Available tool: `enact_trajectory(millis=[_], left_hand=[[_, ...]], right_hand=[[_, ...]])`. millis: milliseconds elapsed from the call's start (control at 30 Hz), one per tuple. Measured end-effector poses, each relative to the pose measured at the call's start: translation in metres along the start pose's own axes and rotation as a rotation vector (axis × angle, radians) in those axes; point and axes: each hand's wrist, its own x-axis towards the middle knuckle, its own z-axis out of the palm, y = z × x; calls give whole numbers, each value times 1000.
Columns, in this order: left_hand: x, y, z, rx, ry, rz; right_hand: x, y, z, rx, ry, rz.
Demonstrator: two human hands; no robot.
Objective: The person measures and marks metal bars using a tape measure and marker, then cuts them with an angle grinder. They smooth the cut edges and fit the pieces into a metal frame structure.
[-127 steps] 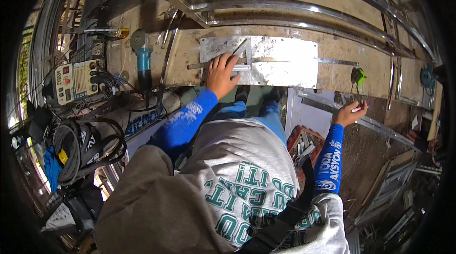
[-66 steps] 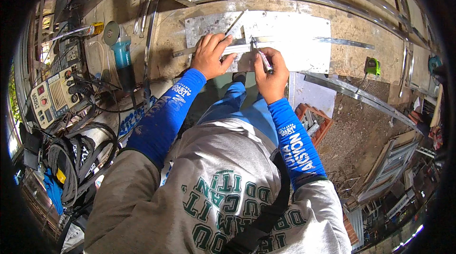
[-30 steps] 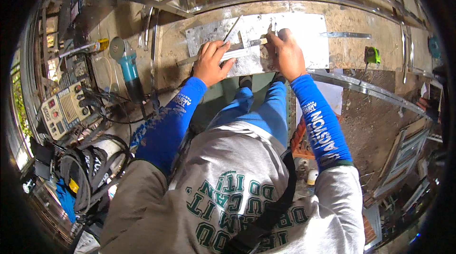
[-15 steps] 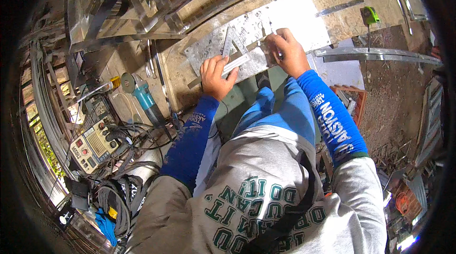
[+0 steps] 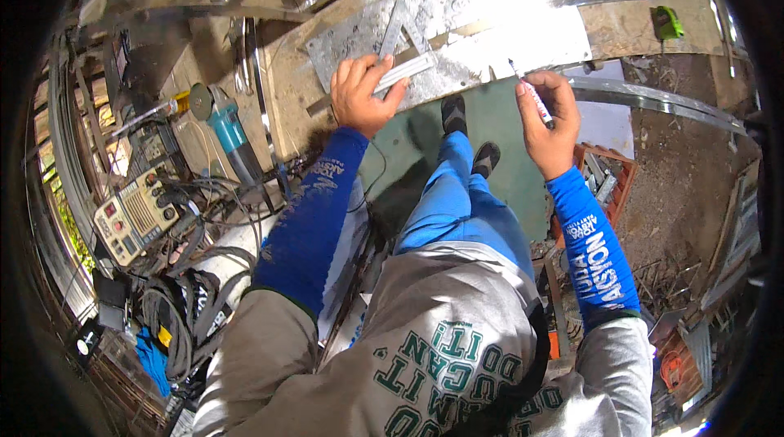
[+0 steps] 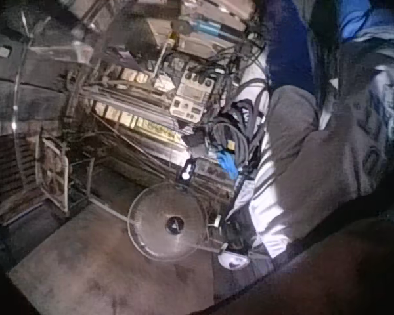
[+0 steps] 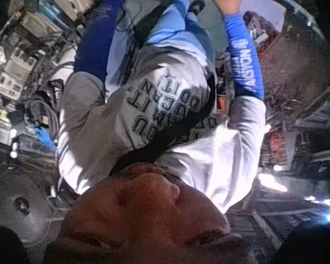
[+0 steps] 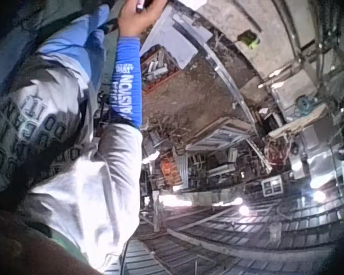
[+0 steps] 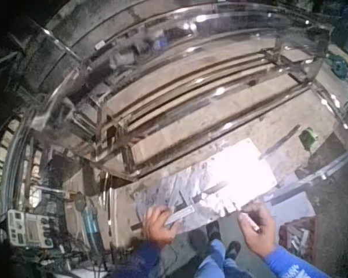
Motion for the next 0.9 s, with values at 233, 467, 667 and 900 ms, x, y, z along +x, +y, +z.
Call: enact_trajectory(millis=[233, 467, 667, 900], left_hand=[[0, -2, 2, -41, 42, 23], [0, 3, -2, -22, 28, 13], [-1, 1, 0, -27, 34, 1], [0, 3, -4, -19, 40, 4]], right_hand=[[-24, 3, 6, 48, 10, 30], [-8, -8, 45, -23, -21, -78], [13, -17, 85, -76, -95, -144], [15, -18, 93, -142, -101, -141]])
